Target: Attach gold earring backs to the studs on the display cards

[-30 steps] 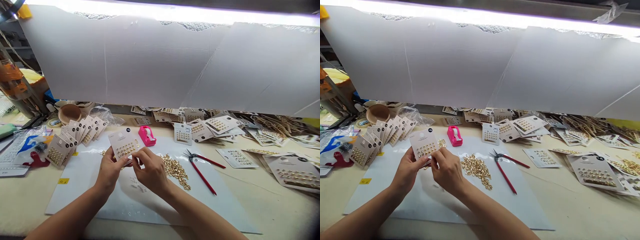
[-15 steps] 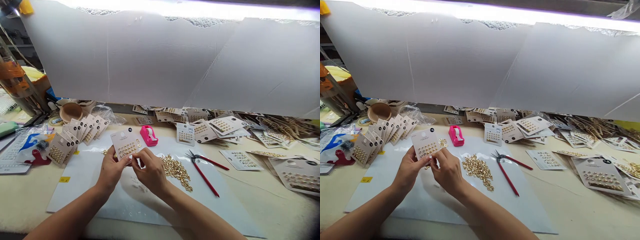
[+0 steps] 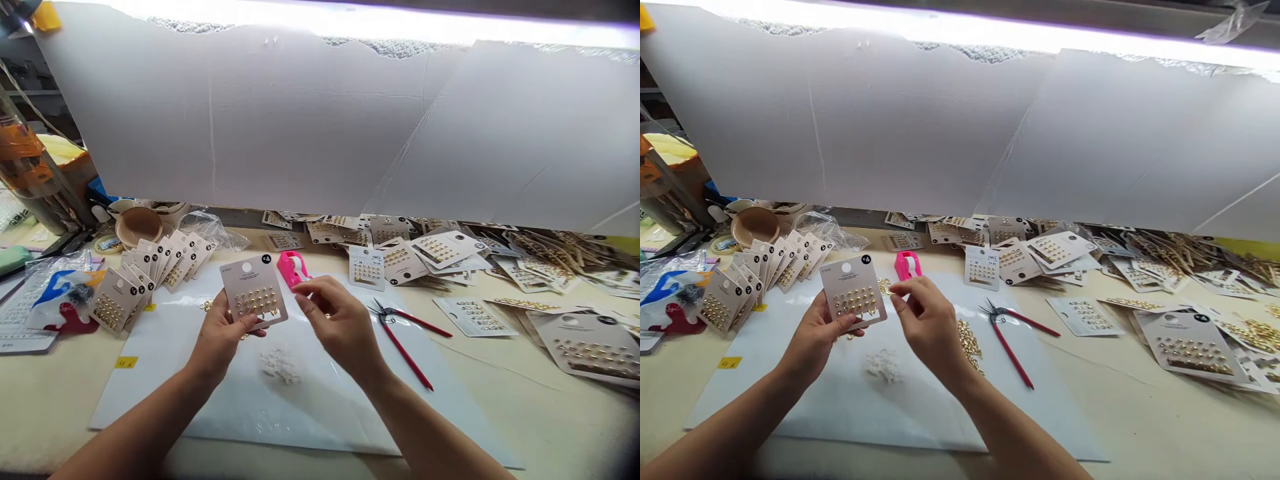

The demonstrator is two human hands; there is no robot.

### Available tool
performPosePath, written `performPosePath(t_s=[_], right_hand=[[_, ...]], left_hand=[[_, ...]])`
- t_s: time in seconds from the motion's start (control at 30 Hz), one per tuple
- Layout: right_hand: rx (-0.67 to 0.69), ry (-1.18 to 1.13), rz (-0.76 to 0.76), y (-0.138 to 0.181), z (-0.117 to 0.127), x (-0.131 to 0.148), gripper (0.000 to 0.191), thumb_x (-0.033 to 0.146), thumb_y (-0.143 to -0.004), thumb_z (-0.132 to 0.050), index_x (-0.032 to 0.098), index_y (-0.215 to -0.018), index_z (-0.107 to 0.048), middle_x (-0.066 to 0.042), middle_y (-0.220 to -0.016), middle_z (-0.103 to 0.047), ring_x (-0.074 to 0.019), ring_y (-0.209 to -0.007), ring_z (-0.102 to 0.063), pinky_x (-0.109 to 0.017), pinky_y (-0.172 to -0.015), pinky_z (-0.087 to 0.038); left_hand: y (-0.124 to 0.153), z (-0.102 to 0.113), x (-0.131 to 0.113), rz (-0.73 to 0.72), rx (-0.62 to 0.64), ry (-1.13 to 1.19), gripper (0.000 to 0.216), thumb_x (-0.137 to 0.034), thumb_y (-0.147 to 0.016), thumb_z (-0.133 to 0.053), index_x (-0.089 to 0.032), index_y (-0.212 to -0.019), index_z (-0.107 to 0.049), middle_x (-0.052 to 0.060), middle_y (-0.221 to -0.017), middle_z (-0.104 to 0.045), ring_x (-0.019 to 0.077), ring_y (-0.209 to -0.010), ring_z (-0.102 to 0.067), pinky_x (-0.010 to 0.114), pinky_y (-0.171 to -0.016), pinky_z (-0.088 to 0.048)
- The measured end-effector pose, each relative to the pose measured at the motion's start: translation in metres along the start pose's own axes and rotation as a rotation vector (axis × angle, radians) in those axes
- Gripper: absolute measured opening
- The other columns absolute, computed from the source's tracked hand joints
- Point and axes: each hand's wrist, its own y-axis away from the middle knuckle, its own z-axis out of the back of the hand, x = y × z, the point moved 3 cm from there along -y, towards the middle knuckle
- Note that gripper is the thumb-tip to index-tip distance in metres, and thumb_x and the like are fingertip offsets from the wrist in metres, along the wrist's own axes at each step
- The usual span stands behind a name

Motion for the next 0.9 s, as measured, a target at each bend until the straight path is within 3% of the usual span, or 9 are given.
performPosePath(t_s=[0.07, 0.13, 0.2, 0.3, 0.43, 0.6, 0.73, 0.77, 0.9], right_hand=[[0.122, -0.141, -0.216, -0.003, 0.005, -0.011, 0.014, 0.032, -0.078, -0.061, 0.019, -0.082, -0.065, 0.0, -0.068, -0.057, -0.0115, -0.055, -0.045, -0.025, -0.05, -0.038], [0.371, -0.332, -0.383, 0.0, -0.001, -0.017, 0.018, 0.035, -0.075, -0.064, 0.018, -0.081, -0.066, 0.0, -0.066, -0.058, -0.0122, -0.058, -0.048, -0.026, -0.053, -0.039], [0.604, -0.542, -0.449, 0.009, -0.013, -0.015, 0.019, 0.034, -0.073, -0.067, 0.017, -0.08, -0.068, -0.001, -0.07, -0.061, -0.0134, -0.063, -0.053, -0.027, -0.058, -0.042], [0.711, -0.788, -0.433, 0.019, -0.026, -0.007, 0.016, 0.032, -0.073, -0.069, 0.018, -0.08, -0.069, -0.001, -0.071, -0.062, -0.0144, -0.068, -0.057, -0.029, -0.064, -0.044], [0.691, -0.857, -0.414, 0.022, -0.032, -0.009, 0.019, 0.035, -0.074, -0.068, 0.017, -0.079, -0.068, -0.001, -0.066, -0.061, -0.0144, -0.066, -0.056, -0.029, -0.062, -0.044], [0.595, -0.682, -0.327, 0.021, -0.03, -0.016, 0.019, 0.033, -0.075, -0.066, 0.017, -0.067, -0.062, -0.001, -0.065, -0.058, -0.0127, -0.061, -0.05, -0.026, -0.054, -0.04], [0.283, -0.326, 0.017, 0.021, -0.021, -0.009, 0.005, 0.015, -0.075, -0.059, 0.018, -0.072, -0.057, -0.001, -0.071, -0.054, -0.0116, -0.06, -0.048, -0.025, -0.053, -0.04], [0.225, -0.241, 0.115, 0.023, -0.02, -0.006, 0.008, 0.01, -0.074, -0.056, 0.019, -0.074, -0.056, -0.001, -0.071, -0.053, -0.0111, -0.059, -0.047, -0.025, -0.052, -0.04], [0.137, -0.061, 0.352, 0.029, -0.021, 0.0, 0.018, 0.003, -0.073, -0.051, 0.019, -0.081, -0.053, -0.001, -0.074, -0.052, -0.0099, -0.057, -0.047, -0.023, -0.051, -0.041]], left_hand=[[0.002, -0.004, -0.003, -0.005, 0.076, 0.03, 0.04, -0.018, -0.069, -0.069, -0.02, -0.106, -0.054, 0.005, -0.095, -0.067, 0.0186, -0.075, -0.065, 0.029, -0.058, -0.054], [0.005, -0.008, -0.006, -0.019, 0.165, 0.057, 0.038, -0.017, -0.069, -0.069, -0.021, -0.105, -0.055, 0.004, -0.09, -0.067, 0.0173, -0.071, -0.064, 0.028, -0.055, -0.053], [0.007, -0.011, -0.006, -0.02, 0.254, 0.065, 0.037, -0.016, -0.07, -0.069, -0.022, -0.104, -0.056, 0.003, -0.085, -0.066, 0.0168, -0.068, -0.063, 0.028, -0.054, -0.053], [0.007, -0.014, -0.004, 0.019, 0.34, 0.037, 0.036, -0.017, -0.072, -0.068, -0.022, -0.105, -0.055, 0.004, -0.083, -0.065, 0.017, -0.068, -0.062, 0.029, -0.053, -0.052], [0.003, -0.013, 0.002, 0.068, 0.362, 0.02, 0.038, -0.019, -0.073, -0.068, -0.02, -0.107, -0.052, 0.004, -0.085, -0.062, 0.0172, -0.069, -0.062, 0.027, -0.051, -0.051], [-0.001, -0.008, 0.011, 0.045, 0.352, -0.043, 0.04, -0.022, -0.072, -0.07, -0.02, -0.107, -0.051, 0.004, -0.088, -0.061, 0.0152, -0.07, -0.06, 0.029, -0.059, -0.051], [-0.002, 0.001, 0.016, -0.037, 0.07, -0.215, 0.028, -0.022, -0.074, -0.068, -0.02, -0.097, -0.053, 0.003, -0.095, -0.058, 0.0171, -0.089, -0.059, 0.032, -0.077, -0.049], [-0.001, 0.0, 0.016, -0.053, 0.049, -0.222, 0.023, -0.022, -0.074, -0.068, -0.02, -0.091, -0.053, 0.003, -0.096, -0.057, 0.0182, -0.093, -0.058, 0.032, -0.079, -0.049], [0.004, -0.013, 0.015, -0.044, 0.238, -0.117, 0.011, -0.021, -0.074, -0.068, -0.017, -0.078, -0.058, 0.006, -0.098, -0.059, 0.0207, -0.093, -0.058, 0.034, -0.082, -0.047]])
